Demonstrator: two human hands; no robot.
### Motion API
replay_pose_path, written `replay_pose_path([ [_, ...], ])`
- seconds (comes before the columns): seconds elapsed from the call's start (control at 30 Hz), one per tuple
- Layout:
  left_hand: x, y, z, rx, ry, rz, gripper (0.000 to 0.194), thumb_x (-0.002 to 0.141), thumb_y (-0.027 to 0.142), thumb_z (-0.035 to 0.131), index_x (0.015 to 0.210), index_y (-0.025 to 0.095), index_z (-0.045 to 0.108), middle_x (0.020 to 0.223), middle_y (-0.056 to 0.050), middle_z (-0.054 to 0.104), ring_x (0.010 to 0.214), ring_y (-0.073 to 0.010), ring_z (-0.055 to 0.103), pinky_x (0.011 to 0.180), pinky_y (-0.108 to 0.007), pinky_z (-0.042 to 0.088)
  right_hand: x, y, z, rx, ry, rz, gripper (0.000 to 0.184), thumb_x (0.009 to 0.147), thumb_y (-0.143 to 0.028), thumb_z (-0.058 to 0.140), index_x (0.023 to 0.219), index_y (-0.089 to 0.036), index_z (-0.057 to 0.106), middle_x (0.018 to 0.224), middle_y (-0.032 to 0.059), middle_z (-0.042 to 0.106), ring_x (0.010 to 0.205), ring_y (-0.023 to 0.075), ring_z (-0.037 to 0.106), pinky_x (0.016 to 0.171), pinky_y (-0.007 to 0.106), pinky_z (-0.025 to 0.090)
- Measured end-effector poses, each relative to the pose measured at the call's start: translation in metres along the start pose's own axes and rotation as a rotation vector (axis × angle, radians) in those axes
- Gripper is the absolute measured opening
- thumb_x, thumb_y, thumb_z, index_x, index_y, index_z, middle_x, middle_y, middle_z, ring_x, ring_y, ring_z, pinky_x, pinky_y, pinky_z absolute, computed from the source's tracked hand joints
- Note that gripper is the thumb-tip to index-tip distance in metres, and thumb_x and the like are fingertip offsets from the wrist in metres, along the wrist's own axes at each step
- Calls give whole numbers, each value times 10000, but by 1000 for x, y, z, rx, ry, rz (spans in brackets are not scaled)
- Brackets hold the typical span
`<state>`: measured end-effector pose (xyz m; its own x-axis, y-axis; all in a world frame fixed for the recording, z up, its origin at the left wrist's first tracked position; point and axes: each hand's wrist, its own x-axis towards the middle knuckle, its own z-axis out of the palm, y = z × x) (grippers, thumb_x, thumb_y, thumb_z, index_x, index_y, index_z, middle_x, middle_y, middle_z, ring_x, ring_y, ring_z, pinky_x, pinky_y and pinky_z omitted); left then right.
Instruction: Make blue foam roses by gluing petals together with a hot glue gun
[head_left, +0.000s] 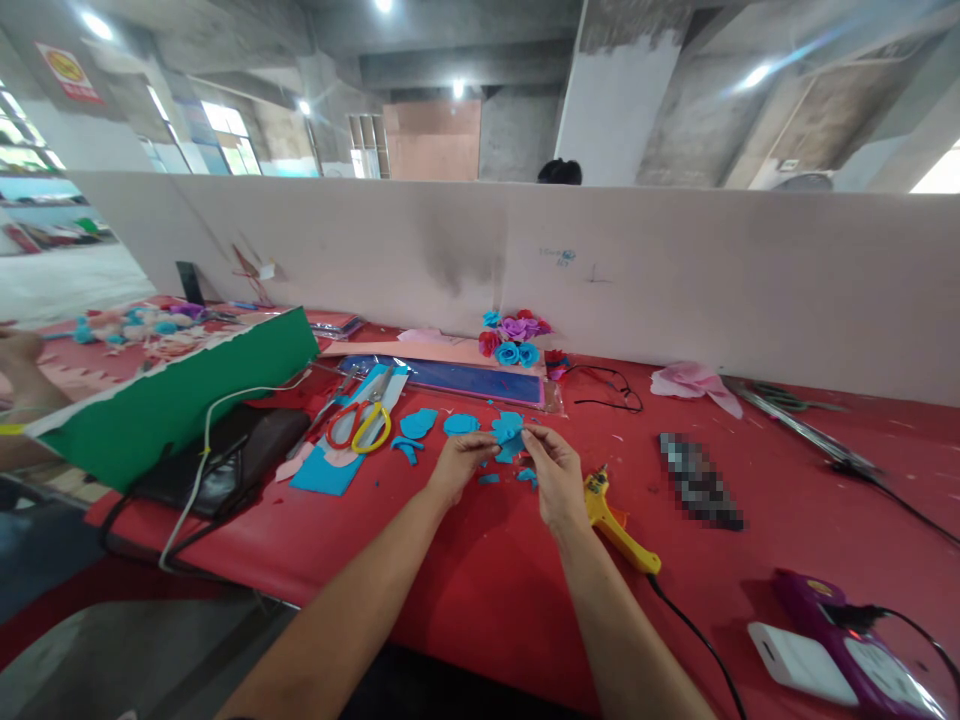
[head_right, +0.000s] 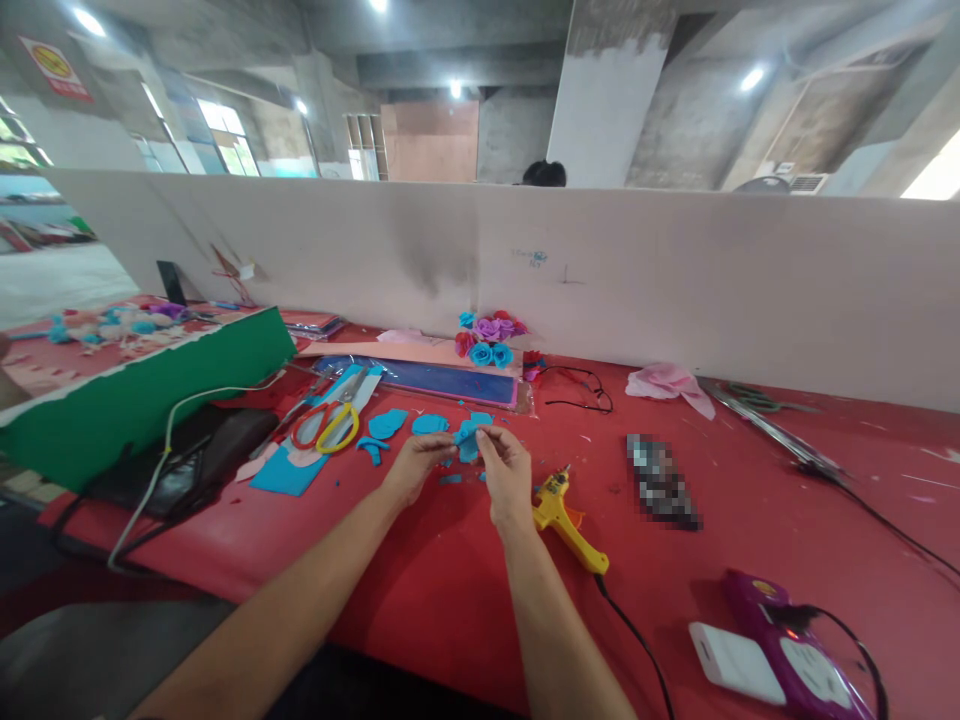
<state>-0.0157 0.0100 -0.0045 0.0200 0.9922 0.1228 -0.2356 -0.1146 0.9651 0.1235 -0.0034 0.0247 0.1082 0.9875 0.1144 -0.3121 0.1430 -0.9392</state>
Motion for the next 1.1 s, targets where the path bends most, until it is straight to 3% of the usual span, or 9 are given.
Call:
replay_pose_path([
  [0.23, 0, 1, 2, 51, -19, 3, 208, 551, 342, 784, 617, 159, 713, 720, -31, 630, 733, -159, 533, 727, -296, 407, 2, 4, -2, -34, 3, -16, 276, 677, -414, 723, 832, -188, 690, 704, -3, 663, 560, 108, 553, 523, 235, 477],
  [0.77, -2, 5, 4, 49, -53, 8, 185, 591, 325, 758, 596, 153, 692, 668, -15, 590, 660, -124, 483, 700, -283, 389, 1, 4, -3, -42, -15, -54, 276, 707, -428, 707, 872, -206, 685, 723, -10, 671, 552, 100, 548, 529, 235, 467],
  [0.93, -2, 1, 3, 0, -30, -57, 247, 562, 317, 782, 742, 157, 729, 689, -19, 632, 676, -140, 534, 713, -291, 413, 1, 4, -3, -49, -9, -47, 284, 702, -439, 706, 860, -204, 677, 713, -8, 666, 555, 105, 552, 531, 237, 467],
  [1.1, 0, -3, 2, 2, 2, -25, 218, 553, 307, 785, 681, 146, 712, 718, -28, 646, 702, -148, 544, 726, -293, 418, 0, 4, -2, -51, 4, -48, 294, 693, -443, 707, 851, -197, 670, 716, -2, 651, 553, 111, 548, 534, 246, 472],
])
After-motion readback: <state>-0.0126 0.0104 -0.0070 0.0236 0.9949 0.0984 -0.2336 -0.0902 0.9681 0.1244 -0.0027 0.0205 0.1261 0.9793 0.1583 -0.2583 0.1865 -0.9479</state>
